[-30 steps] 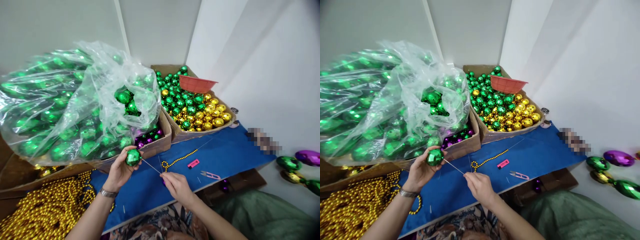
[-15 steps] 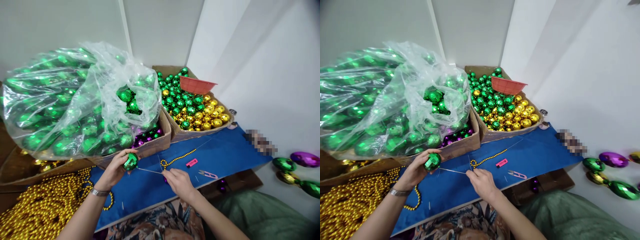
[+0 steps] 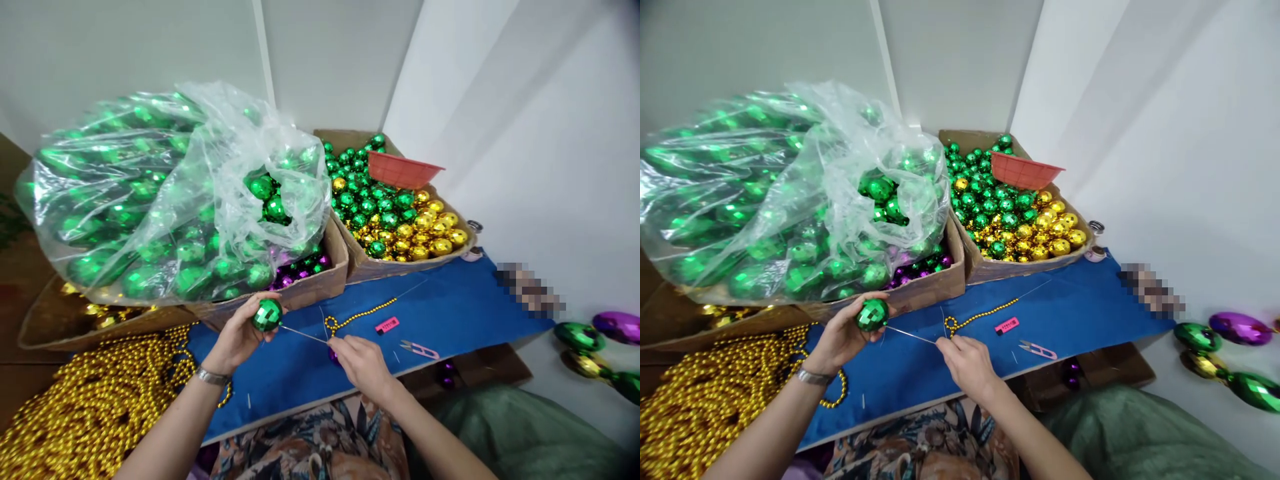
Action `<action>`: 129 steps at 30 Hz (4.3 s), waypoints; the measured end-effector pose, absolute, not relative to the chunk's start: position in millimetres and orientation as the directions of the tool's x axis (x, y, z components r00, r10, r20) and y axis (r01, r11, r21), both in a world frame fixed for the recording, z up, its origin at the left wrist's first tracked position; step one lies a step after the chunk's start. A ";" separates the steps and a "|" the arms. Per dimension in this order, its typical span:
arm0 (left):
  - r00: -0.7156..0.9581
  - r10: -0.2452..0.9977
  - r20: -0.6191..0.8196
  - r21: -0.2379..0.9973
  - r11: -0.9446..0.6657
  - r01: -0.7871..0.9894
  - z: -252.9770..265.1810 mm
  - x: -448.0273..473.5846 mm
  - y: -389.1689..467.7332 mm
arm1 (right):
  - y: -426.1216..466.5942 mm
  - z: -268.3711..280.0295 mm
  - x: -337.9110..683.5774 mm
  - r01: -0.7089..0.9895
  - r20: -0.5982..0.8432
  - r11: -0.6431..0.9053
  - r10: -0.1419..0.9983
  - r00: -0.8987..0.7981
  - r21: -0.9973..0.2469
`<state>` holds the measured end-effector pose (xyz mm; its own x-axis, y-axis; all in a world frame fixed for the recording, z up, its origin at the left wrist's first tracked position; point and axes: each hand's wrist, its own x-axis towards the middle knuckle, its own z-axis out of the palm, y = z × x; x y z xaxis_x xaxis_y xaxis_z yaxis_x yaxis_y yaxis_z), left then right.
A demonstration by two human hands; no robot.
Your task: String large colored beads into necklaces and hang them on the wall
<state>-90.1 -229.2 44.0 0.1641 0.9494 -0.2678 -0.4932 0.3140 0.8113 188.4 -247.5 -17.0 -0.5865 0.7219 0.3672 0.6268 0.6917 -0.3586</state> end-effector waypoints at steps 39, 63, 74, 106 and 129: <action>0.081 0.975 -0.208 0.905 0.223 -0.362 34.1 -76.0 -253.8 | -254.3 -9.1 171.0 0.686 0.397 0.697 0.702 -0.592 -0.209; 0.053 0.981 -0.186 0.877 0.190 -0.441 22.3 -57.2 -275.5 | -257.9 -26.6 153.8 0.525 0.330 0.648 0.748 -0.576 -0.553; 0.075 0.973 -0.217 0.867 0.227 -0.445 23.7 -58.0 -277.8 | -258.8 -26.7 150.7 0.546 0.303 0.641 0.753 -0.584 -0.539; 0.063 0.979 -0.193 0.836 0.198 -0.512 18.1 -60.2 -283.3 | -256.7 -27.2 150.3 0.420 0.346 0.644 0.729 -0.591 -0.639; -0.277 0.953 0.119 0.982 -0.073 0.173 27.0 -91.2 -275.0 | -246.5 -33.3 163.7 0.483 0.372 0.699 0.701 -0.608 -0.528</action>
